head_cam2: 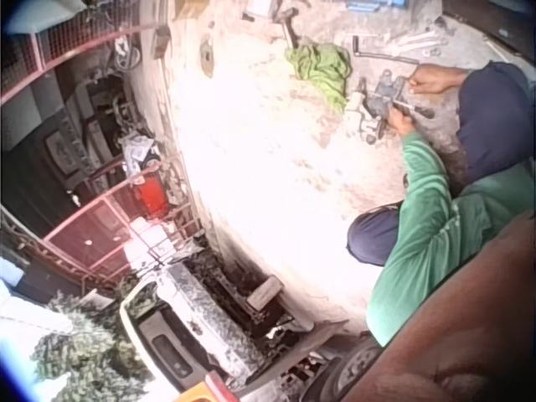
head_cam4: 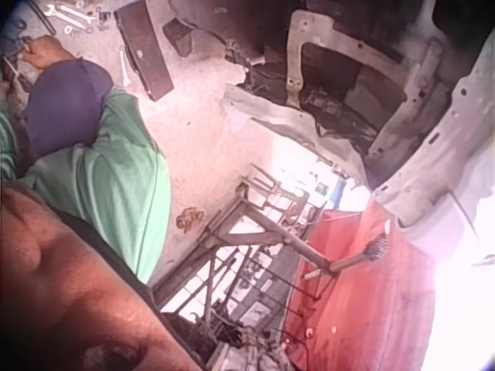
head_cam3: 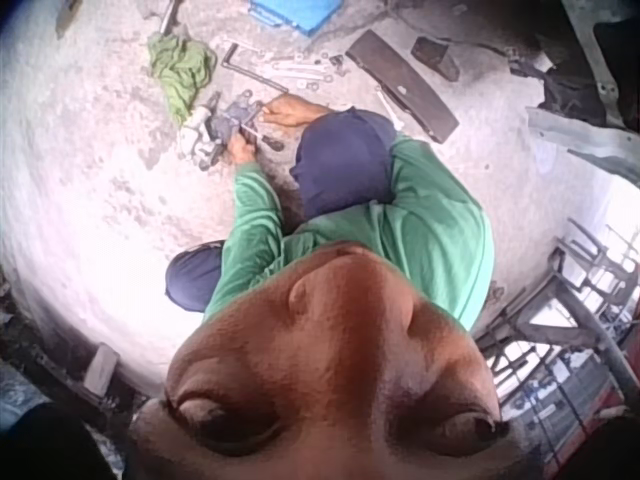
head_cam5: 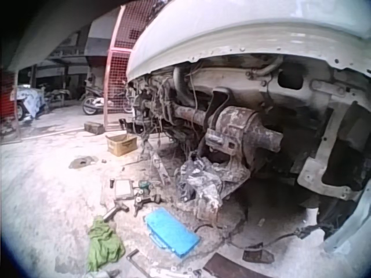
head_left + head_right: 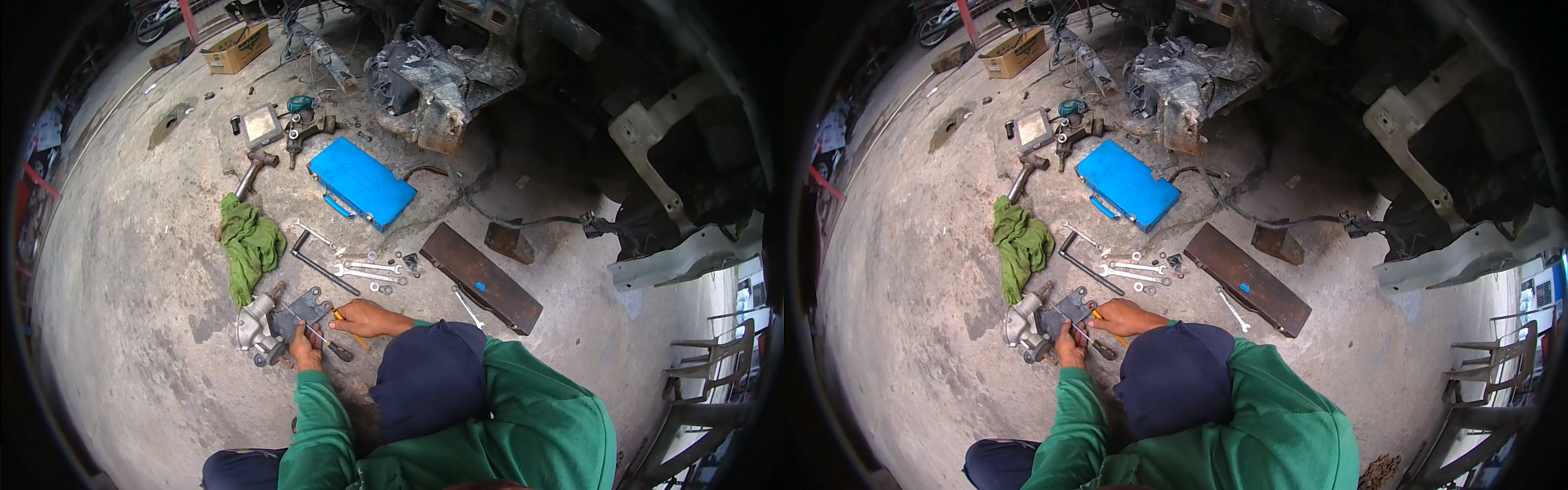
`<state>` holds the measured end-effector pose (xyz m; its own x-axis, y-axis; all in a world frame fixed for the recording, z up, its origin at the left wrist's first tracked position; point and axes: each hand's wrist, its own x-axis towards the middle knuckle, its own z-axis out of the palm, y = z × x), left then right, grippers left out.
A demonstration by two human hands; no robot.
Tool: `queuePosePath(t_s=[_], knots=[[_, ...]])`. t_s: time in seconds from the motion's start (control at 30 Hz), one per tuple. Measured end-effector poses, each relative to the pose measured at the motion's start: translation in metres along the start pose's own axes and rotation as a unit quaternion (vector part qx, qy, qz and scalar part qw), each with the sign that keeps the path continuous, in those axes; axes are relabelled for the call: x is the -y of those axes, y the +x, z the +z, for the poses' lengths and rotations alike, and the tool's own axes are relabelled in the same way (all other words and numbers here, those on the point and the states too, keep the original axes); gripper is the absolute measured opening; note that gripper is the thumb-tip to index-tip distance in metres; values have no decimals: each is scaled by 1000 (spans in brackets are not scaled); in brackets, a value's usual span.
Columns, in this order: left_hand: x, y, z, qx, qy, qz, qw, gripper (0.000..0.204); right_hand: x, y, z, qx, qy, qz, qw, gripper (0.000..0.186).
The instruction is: The person sits on the floor and works on a vehicle's suspension component. They use a pencil to mark a metal part, measure with a tape measure, and handle a wrench and other tools while adjusting parts under the vehicle.
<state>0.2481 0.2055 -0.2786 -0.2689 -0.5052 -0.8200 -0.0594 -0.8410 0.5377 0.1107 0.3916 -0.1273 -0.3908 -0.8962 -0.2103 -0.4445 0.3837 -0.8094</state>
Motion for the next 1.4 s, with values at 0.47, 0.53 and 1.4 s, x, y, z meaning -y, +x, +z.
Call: queuePosePath(t_s=[0.47, 0.53, 1.4], knots=[[12, -23, 13, -1, -14, 14, 1000, 20, -9, -2, 0, 8, 4, 6, 1000, 54], [29, -18, 7, 19, -19, 29, 999, 13, -5, -1, -2, 4, 9, -3, 1000, 53], [-306, -103, 230, 211, 538, 276, 768, 18, -169, -95, -5, -157, -70, 238, 956, 36]])
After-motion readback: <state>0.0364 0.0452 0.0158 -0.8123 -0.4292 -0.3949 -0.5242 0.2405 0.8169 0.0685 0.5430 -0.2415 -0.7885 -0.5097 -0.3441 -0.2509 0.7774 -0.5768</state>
